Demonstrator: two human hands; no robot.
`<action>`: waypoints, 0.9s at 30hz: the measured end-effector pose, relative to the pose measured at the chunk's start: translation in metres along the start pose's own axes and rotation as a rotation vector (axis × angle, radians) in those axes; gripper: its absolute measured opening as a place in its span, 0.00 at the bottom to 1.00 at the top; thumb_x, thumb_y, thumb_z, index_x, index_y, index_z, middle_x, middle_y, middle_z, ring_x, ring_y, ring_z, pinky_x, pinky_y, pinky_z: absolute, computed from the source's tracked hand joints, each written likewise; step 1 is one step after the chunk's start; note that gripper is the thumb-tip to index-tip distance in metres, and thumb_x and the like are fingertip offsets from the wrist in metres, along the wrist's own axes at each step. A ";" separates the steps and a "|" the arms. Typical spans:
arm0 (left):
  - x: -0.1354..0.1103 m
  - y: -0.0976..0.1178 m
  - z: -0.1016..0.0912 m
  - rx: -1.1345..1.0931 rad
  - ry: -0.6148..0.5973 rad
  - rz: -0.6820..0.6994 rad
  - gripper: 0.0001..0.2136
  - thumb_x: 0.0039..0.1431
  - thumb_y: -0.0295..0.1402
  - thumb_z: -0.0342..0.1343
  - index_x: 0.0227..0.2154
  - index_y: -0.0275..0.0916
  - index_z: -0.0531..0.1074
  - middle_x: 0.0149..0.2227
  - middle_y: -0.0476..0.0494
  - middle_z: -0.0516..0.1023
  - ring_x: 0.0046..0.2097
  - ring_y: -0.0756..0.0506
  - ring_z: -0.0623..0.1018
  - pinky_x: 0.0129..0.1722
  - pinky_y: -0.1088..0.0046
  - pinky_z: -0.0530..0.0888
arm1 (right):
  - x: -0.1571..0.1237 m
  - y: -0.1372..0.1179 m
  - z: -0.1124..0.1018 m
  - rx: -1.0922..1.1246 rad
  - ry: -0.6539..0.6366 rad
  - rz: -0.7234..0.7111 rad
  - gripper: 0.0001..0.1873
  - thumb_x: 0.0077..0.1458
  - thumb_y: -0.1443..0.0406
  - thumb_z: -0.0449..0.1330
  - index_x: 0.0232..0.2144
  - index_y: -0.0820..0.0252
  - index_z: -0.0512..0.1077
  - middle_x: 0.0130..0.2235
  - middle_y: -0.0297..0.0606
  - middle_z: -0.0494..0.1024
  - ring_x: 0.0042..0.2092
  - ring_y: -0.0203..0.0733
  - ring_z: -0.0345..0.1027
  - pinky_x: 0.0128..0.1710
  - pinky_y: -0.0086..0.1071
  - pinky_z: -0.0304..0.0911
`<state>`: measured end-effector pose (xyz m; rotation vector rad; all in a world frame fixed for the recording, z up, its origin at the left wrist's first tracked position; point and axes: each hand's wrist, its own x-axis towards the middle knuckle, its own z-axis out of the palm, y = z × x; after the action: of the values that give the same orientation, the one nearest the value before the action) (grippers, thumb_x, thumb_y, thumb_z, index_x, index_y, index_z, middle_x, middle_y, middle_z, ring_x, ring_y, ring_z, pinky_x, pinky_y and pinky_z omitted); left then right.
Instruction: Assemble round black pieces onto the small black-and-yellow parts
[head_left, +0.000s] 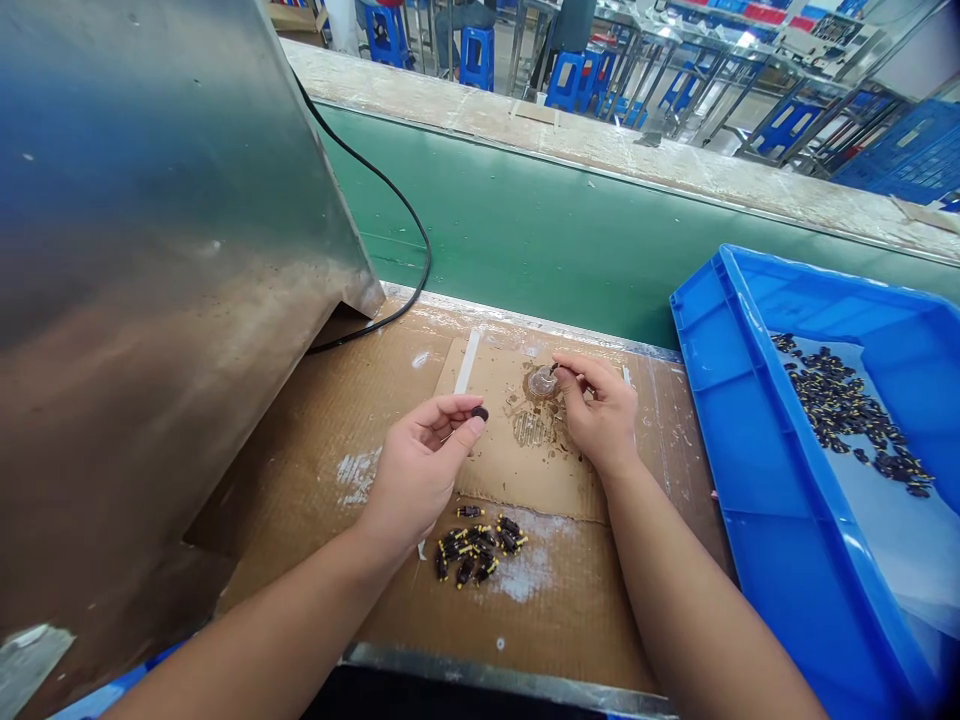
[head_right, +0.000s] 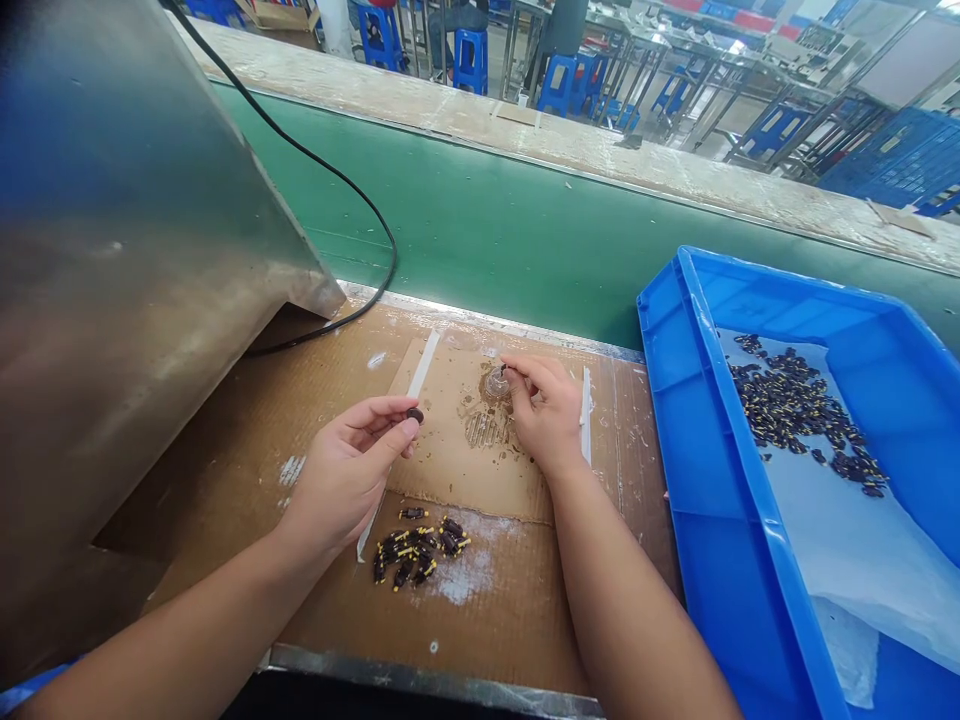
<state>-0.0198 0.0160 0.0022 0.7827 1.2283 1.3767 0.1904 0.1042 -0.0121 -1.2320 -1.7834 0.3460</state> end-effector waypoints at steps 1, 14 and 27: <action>0.000 0.000 0.000 -0.003 0.000 -0.001 0.13 0.55 0.35 0.70 0.42 0.38 0.80 0.39 0.43 0.80 0.39 0.50 0.76 0.38 0.77 0.74 | 0.000 0.000 0.000 -0.005 0.017 0.002 0.10 0.65 0.63 0.59 0.45 0.50 0.80 0.43 0.38 0.83 0.41 0.43 0.75 0.40 0.39 0.72; 0.001 -0.001 0.003 -0.013 -0.027 0.000 0.14 0.56 0.36 0.68 0.44 0.37 0.80 0.36 0.43 0.79 0.34 0.50 0.75 0.37 0.75 0.75 | 0.001 0.001 0.001 -0.069 0.068 -0.048 0.09 0.65 0.62 0.60 0.43 0.51 0.80 0.40 0.37 0.83 0.37 0.43 0.73 0.40 0.40 0.70; -0.001 -0.002 0.004 -0.036 -0.052 -0.026 0.16 0.53 0.37 0.70 0.43 0.35 0.80 0.35 0.43 0.80 0.35 0.50 0.78 0.41 0.74 0.78 | -0.031 -0.083 -0.025 0.335 0.062 0.261 0.07 0.61 0.62 0.63 0.41 0.54 0.78 0.37 0.36 0.82 0.37 0.40 0.77 0.31 0.33 0.74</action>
<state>-0.0154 0.0162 0.0017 0.7708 1.1661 1.3458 0.1639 0.0335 0.0405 -1.2173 -1.4420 0.7180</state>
